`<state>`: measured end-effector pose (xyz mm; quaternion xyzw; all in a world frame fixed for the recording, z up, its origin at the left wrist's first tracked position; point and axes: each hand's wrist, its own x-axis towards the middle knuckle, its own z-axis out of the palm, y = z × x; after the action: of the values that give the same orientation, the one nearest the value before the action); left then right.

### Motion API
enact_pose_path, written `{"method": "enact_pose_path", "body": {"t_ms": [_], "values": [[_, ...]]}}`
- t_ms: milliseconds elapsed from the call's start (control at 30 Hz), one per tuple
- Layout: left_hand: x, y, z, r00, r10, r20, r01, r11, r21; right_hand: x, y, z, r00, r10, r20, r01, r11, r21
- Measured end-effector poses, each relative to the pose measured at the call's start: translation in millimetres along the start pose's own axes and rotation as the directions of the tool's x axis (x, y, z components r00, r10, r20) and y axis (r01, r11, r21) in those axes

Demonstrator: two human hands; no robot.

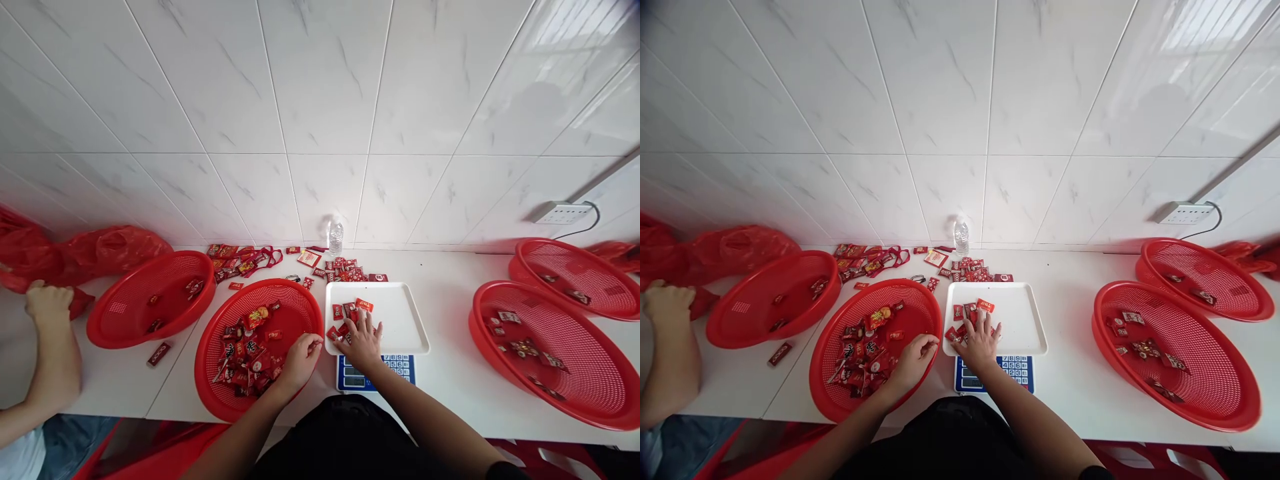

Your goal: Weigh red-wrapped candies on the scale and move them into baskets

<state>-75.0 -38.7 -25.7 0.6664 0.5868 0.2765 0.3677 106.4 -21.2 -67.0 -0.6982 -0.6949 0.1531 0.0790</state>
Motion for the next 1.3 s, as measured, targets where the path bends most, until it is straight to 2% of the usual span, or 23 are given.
{"method": "enact_pose_path", "body": {"t_ms": [167,300,467,567,633,667,700,767,833,900,967,1033,1067,1167,1233,1300], "values": [[0,-4,2.0,0.999,-0.031,-0.023,0.03,0.998,-0.054,-2,15,1,0.988,-0.133,-0.085,0.137,0.989,0.053],[1,-3,3.8,0.999,-0.045,-0.014,0.044,0.995,-0.095,0,32,-5,0.968,-0.208,-0.142,0.236,0.945,0.227],[3,8,7.5,0.999,-0.047,0.026,0.05,0.99,-0.132,9,49,-12,0.969,-0.161,-0.189,0.221,0.905,0.364],[3,17,13.6,0.988,-0.096,0.12,0.124,0.958,-0.257,18,57,-20,0.972,-0.06,-0.228,0.161,0.874,0.458],[3,24,18.6,0.955,-0.154,0.253,0.247,0.885,-0.394,22,60,-27,0.972,0.015,-0.235,0.113,0.846,0.521],[3,27,20.9,0.926,-0.187,0.327,0.331,0.82,-0.467,23,59,-31,0.971,0.045,-0.233,0.093,0.829,0.551],[3,31,23.0,0.891,-0.219,0.398,0.42,0.732,-0.536,22,57,-36,0.971,0.065,-0.229,0.082,0.812,0.578],[5,38,25.9,0.816,-0.265,0.514,0.572,0.495,-0.654,15,46,-45,0.973,0.064,-0.222,0.09,0.78,0.62],[7,44,27.6,0.76,-0.235,0.607,0.65,0.257,-0.715,1,29,-52,0.976,-0.004,-0.218,0.146,0.751,0.644],[9,47,28.8,0.737,-0.146,0.66,0.676,0.127,-0.726,-15,8,-57,0.958,-0.173,-0.229,0.281,0.728,0.625],[10,46,30.5,0.736,-0.08,0.672,0.677,0.121,-0.726,-31,-11,-59,0.865,-0.43,-0.259,0.5,0.695,0.516],[10,42,32.4,0.744,-0.097,0.662,0.667,0.182,-0.723,-42,-24,-61,0.791,-0.554,-0.261,0.609,0.669,0.427],[10,39,33.2,0.746,-0.126,0.654,0.663,0.218,-0.716,-46,-28,-63,0.775,-0.578,-0.257,0.629,0.66,0.412],[9,33,33.5,0.766,-0.191,0.614,0.643,0.263,-0.719,-52,-31,-71,0.745,-0.622,-0.243,0.653,0.602,0.459],[7,33,30.7,0.762,-0.178,0.622,0.647,0.201,-0.735,-51,-29,-76,0.75,-0.612,-0.251,0.637,0.566,0.523],[3,35,25.4,0.743,-0.125,0.658,0.668,0.088,-0.739,-43,-24,-78,0.794,-0.544,-0.272,0.588,0.572,0.572]]}}
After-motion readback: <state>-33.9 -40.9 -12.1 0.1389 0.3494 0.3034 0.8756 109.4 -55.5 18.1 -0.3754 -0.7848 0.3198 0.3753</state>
